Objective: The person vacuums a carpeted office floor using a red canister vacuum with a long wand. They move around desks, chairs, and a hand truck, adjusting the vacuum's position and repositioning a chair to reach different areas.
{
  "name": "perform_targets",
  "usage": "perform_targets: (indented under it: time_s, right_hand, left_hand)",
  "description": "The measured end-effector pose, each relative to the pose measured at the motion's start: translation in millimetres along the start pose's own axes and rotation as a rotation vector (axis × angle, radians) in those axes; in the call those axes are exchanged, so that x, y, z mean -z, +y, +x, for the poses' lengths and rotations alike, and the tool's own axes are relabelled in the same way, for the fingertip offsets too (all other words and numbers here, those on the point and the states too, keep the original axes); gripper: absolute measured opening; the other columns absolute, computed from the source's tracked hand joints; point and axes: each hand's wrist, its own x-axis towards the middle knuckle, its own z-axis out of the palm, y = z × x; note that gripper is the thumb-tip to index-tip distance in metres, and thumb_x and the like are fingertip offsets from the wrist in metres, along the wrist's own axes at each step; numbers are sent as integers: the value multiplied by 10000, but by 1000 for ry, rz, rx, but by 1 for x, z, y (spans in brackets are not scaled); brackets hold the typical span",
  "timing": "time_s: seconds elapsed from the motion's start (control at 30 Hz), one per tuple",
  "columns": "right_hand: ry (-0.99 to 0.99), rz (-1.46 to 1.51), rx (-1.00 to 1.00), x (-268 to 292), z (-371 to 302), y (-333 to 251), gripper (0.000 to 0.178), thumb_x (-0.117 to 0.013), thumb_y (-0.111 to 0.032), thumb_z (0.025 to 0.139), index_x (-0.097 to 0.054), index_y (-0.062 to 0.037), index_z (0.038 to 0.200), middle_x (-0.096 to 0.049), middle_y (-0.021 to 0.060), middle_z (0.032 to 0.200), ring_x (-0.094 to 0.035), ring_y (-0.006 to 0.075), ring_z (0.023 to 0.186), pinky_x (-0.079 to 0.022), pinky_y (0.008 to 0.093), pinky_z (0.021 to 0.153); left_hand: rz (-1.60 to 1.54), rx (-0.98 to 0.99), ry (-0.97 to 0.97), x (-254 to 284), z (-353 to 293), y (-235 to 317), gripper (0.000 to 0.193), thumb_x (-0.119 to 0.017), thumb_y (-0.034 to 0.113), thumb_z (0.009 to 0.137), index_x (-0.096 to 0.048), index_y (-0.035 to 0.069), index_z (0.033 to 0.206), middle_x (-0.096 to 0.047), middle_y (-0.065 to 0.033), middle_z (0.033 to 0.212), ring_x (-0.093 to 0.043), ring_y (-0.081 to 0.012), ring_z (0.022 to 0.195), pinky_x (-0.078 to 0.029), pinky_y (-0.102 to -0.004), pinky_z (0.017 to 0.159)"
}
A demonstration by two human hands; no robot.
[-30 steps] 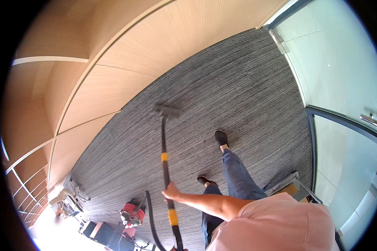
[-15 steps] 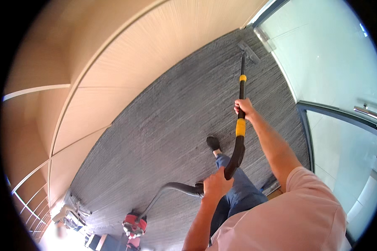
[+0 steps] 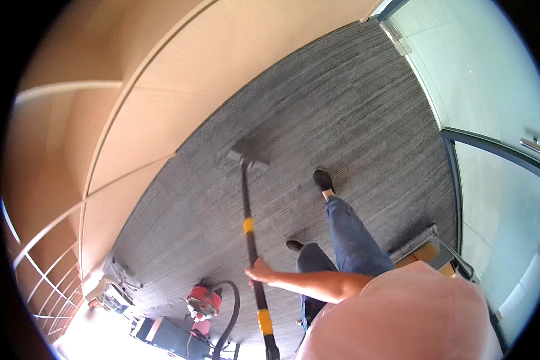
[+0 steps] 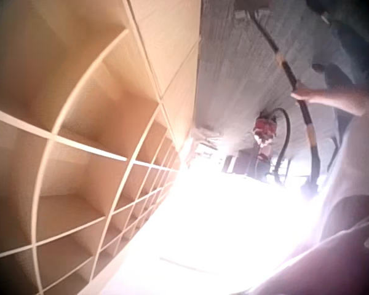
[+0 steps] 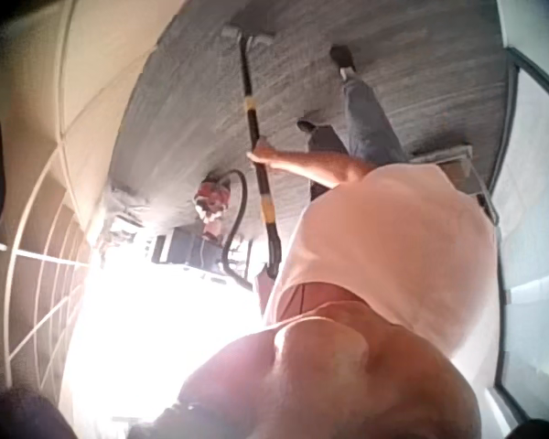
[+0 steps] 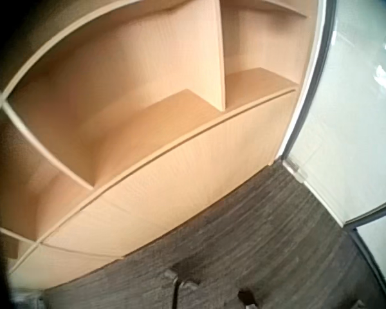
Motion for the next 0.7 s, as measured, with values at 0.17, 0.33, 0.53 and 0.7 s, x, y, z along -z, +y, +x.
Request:
perform_targets:
  time_s: [0.17,0.33,0.53,0.7]
  right_hand:
    - [362,20,262,150,-35,-54,686,-605,-234,840,-118,48,1232,-570,121,680,-617,202,567,-482,325,444]
    - [680,24,327,261,-19,-83,412,-458,-45,894,-149,-22,1165,-486,110,734,-485,132,497,-429,273,392]
    - [580,-558,247,72,43,143,841,-603,-154,782,-11,120,1313,-552,242,964,-583,319,800,-475,414,716]
    - [63,-481,-81,-138,31,335,952,-548,-189,765,162,138,1309,-582,299,916,-634,345,689,-537,432,560]
  left_hand:
    - [313,-336,-86,-33,123,76,395,-621,445,673,-628,120,899,-658,-176,767,-637,-374,768,-489,-484,717]
    - [-49,-727,-60,-70,190,194,391,-579,369,751,-597,75,1007,-648,-225,880,-616,-409,836,-491,-464,751]
    - [92,-304,-41,-87,177,-63,397,-604,383,695,-658,58,916,-655,-209,860,-626,-387,854,-492,-463,760]
    - [21,-17,53,-145,63,-299,366,-624,394,659,-677,72,826,-647,-212,769,-628,-389,809,-493,-470,723]
